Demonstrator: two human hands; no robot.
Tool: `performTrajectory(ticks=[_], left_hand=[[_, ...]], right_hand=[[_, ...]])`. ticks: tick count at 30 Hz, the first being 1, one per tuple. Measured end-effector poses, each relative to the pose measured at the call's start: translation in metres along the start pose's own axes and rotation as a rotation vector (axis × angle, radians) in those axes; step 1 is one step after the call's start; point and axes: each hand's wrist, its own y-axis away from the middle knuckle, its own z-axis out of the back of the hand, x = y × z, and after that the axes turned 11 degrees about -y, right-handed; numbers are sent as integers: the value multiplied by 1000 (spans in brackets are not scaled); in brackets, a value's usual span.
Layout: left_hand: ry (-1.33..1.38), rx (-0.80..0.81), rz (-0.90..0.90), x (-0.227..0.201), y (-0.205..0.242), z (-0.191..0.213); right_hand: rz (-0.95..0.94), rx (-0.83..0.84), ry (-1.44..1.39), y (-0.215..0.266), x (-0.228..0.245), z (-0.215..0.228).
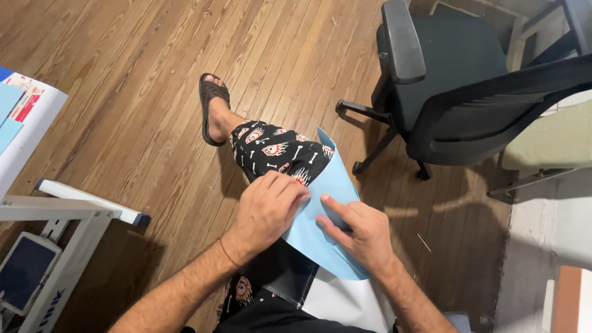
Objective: The person folds a light blue fabric piece on their lap, aligning edges and smoothing the surface. They then handle a white paper or fabric piece and a black fabric piece, folding and adjusting them on their lap.
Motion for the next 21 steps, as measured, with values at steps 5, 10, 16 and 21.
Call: performTrajectory(ticks=[5,10,16,21], left_hand=[[-60,24,94,19,-1,-4],[-275,36,199,32,-14,36],[22,19,-38,7,-10,13],[-18,22,-56,0,-6,0]], right_hand=[[6,27,39,5,-2,2],[-20,31,97,11,2,-1],[5,35,163,5,5,-4],[-11,36,159,10,3,-2]])
